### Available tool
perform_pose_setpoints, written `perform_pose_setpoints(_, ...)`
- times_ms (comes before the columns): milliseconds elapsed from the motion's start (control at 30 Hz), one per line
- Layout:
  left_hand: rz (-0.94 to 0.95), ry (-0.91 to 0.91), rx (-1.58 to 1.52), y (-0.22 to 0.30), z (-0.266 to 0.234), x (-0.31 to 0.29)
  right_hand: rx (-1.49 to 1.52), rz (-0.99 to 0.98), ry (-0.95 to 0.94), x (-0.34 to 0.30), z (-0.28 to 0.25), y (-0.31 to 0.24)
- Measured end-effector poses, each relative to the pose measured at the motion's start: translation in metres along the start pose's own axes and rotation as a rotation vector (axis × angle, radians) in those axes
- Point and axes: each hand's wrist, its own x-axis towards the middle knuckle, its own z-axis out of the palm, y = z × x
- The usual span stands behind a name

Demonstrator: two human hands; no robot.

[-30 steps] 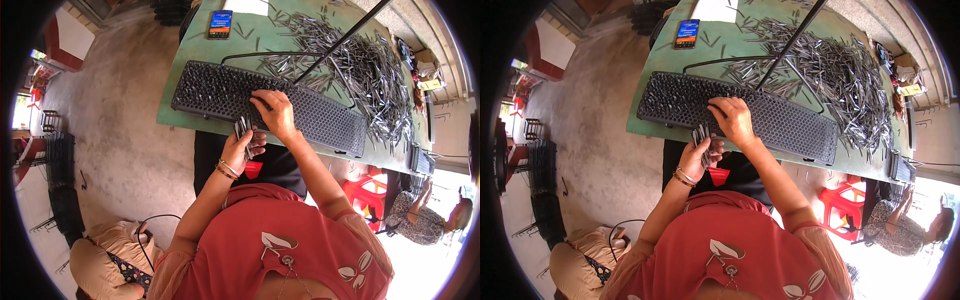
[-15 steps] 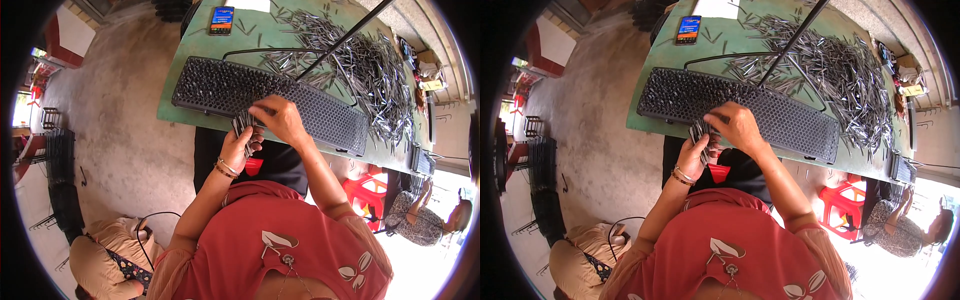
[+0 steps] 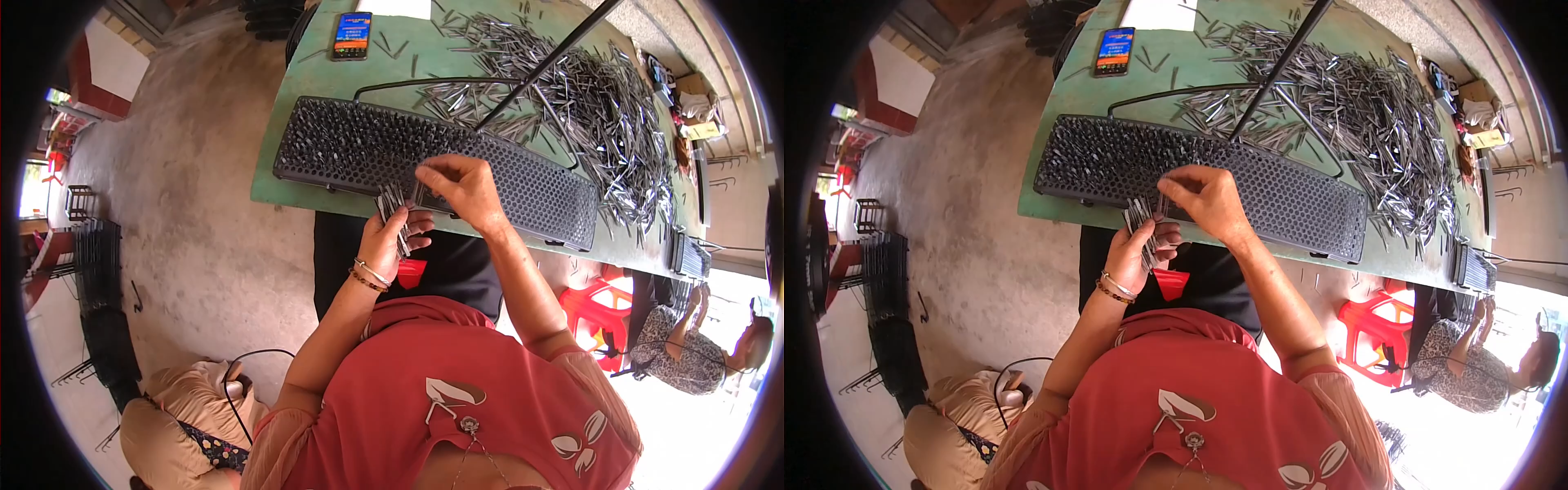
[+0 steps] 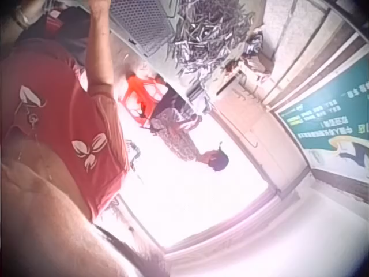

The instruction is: Inserting small metal pins into a black mesh grid frame as part of an assembly process.

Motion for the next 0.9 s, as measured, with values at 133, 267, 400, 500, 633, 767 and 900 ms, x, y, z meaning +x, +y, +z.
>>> perform_pose_setpoints(133,-0.016,0.009,0.013,-0.001,-0.001,0.001,-0.095,-0.199,0.210,0.010,0.003,0.003)
perform_pose_setpoints(267,-0.026,0.023,0.025,-0.002,-0.001,-0.001,-0.141,-0.304,0.240,0.017,0.005,0.010)
perform_pose_setpoints(400,-0.026,0.031,0.034,-0.003,-0.001,-0.002,-0.189,-0.364,0.247,0.018,0.005,0.015)
perform_pose_setpoints(500,-0.025,0.034,0.031,-0.005,-0.001,-0.003,-0.226,-0.410,0.228,0.017,0.004,0.012)
perform_pose_setpoints(633,-0.033,0.034,0.027,-0.004,-0.001,-0.002,-0.196,-0.385,0.254,0.018,0.003,0.014)
perform_pose_setpoints(767,-0.028,0.024,0.056,-0.003,-0.003,-0.002,-0.240,-0.398,0.248,0.016,0.003,0.012)
perform_pose_setpoints(900,-0.048,0.013,0.070,-0.001,-0.003,-0.001,-0.304,-0.467,0.265,0.015,0.006,0.013)
